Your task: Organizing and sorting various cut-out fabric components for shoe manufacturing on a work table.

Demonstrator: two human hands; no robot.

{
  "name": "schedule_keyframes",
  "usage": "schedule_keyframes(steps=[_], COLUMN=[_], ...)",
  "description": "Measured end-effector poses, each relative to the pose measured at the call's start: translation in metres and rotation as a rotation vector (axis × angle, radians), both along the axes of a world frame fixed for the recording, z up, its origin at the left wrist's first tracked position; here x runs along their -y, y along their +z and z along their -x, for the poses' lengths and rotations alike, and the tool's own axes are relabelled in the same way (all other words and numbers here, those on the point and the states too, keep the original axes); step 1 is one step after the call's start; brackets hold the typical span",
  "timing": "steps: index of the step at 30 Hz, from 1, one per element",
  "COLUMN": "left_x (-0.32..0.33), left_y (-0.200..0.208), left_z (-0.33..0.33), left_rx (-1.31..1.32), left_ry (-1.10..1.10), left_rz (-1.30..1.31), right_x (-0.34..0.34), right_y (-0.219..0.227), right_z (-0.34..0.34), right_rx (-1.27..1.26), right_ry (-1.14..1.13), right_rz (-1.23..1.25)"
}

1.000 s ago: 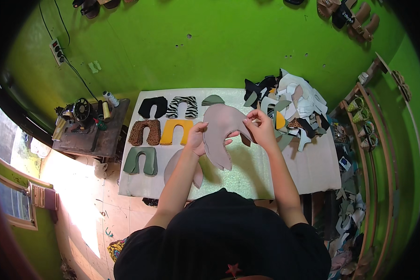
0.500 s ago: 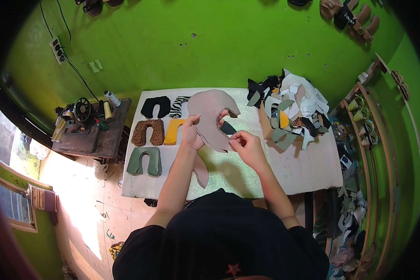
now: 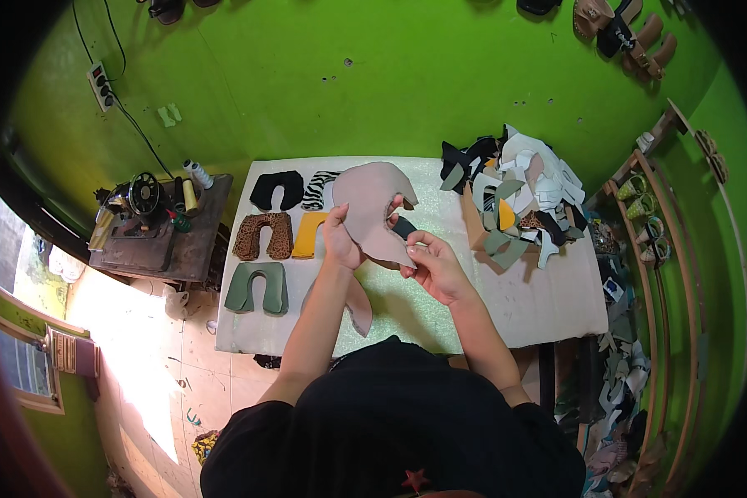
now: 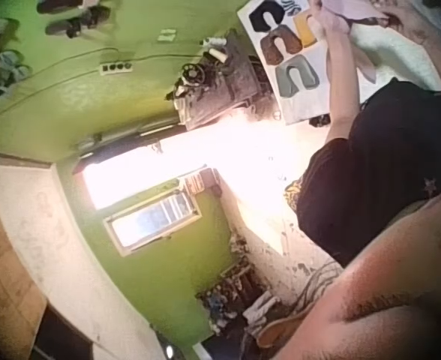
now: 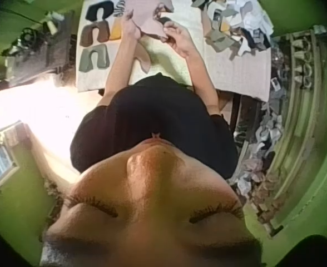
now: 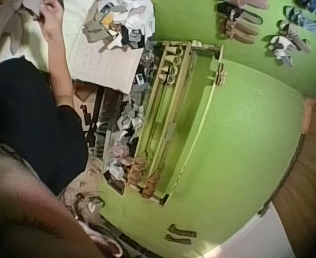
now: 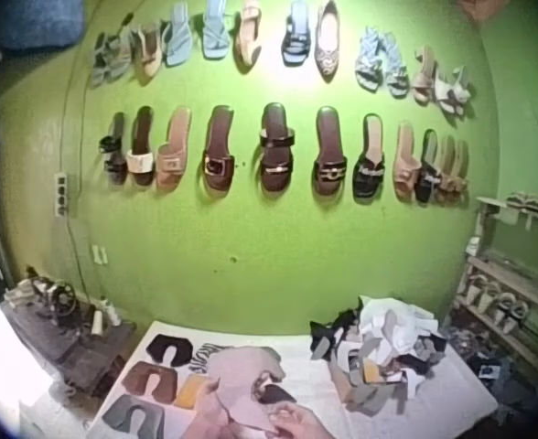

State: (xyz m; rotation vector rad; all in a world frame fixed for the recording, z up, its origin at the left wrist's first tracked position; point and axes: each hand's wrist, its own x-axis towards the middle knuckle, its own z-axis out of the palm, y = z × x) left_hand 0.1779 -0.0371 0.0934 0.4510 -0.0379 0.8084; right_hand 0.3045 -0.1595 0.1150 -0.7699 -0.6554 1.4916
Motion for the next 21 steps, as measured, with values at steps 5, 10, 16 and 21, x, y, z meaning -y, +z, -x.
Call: schedule_keyframes(steps=[5,10,16,21], left_x=[0.007,0.007,0.001,0.006], left_y=[0.003,0.000,-0.011,-0.008], left_z=[-0.006,-0.005,0.004,0.012], left_rx=[-0.001,0.072,0.024,-0.021], left_ry=[-0.012,-0.086,-0.139,-0.261], left_rz=[0.026,0.097,0.090,0.004], right_x=[-0.001,-0.002,0.005,-0.009], right_y=[-0.001,-0.011,-0.004,-0.003], right_z=[0.006,0.004,-0.002,-0.028], right_rx=[-0.112,0.804,1.095,1.147], right_ry=[0.088,-0.206,-0.074,-0.623], right_rz=[-0.078,-0.128,-0.115,-0.271])
